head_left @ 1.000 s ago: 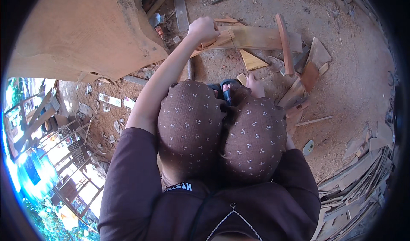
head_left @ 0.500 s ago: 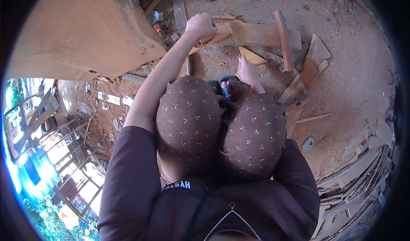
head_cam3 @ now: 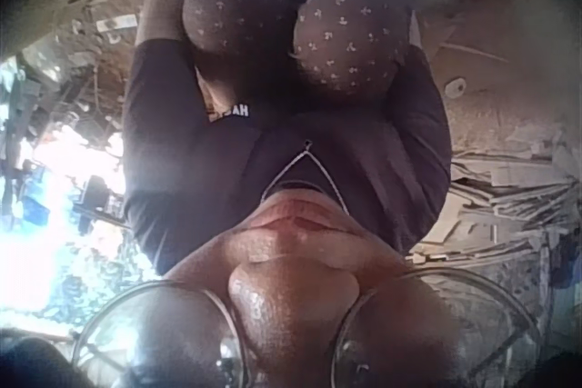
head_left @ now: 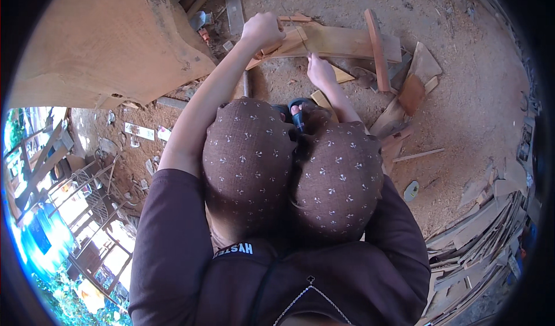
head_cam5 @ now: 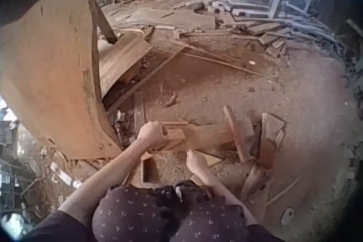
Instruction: Using a small hand saw to cut a piece of wood in a workshop setting.
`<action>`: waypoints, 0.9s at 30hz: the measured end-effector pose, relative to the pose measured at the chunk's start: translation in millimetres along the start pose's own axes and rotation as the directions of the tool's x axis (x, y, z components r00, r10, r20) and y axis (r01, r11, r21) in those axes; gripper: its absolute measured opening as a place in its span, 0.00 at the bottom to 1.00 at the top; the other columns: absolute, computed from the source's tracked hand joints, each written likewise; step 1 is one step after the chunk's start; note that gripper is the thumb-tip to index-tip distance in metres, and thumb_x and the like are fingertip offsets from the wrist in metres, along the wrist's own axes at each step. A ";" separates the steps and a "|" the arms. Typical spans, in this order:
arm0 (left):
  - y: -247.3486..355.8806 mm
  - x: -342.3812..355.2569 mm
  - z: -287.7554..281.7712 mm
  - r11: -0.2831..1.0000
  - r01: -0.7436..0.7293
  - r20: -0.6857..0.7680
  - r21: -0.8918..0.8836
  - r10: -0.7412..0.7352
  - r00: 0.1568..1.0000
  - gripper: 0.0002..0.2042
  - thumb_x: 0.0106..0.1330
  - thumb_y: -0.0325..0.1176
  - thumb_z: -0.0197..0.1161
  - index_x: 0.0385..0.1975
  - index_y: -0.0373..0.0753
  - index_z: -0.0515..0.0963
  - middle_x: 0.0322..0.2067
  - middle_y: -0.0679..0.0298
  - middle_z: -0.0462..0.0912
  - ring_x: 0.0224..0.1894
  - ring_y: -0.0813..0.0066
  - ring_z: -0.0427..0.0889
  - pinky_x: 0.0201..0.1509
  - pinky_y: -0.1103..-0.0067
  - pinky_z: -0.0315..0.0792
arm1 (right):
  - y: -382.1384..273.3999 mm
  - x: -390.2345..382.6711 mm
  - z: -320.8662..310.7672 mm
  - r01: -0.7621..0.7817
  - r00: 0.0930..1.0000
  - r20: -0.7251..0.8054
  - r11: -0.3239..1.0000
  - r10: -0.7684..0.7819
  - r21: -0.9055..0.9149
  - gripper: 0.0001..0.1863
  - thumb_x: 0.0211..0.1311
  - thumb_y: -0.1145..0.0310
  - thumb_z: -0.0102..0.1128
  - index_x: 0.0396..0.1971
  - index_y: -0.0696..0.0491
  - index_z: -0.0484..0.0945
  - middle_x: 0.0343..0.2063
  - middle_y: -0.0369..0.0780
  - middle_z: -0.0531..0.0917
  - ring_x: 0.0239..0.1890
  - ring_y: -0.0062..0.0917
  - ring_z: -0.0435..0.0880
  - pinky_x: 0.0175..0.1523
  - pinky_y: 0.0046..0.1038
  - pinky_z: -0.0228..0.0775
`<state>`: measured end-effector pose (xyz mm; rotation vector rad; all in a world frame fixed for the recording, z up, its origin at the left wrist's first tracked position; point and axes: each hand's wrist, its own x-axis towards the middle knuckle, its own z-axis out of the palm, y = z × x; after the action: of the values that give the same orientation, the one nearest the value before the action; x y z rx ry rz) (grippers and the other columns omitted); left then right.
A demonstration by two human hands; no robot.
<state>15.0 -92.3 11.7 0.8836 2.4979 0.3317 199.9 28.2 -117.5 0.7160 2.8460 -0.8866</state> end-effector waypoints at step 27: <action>-7.8 8.0 -7.1 0.996 -0.092 0.036 -0.004 0.092 0.995 0.15 0.50 0.41 0.63 0.36 0.41 0.82 0.37 0.53 0.83 0.43 0.57 0.82 0.52 0.68 0.75 | 3.2 2.9 -3.7 -0.019 0.999 0.051 1.000 0.019 0.003 0.14 0.68 0.63 0.41 0.41 0.58 0.70 0.24 0.56 0.80 0.31 0.50 0.81 0.36 0.50 0.71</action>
<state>1.9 -93.6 12.2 0.9972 2.4280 0.3456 199.1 33.8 -116.7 0.7089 2.7892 -0.8937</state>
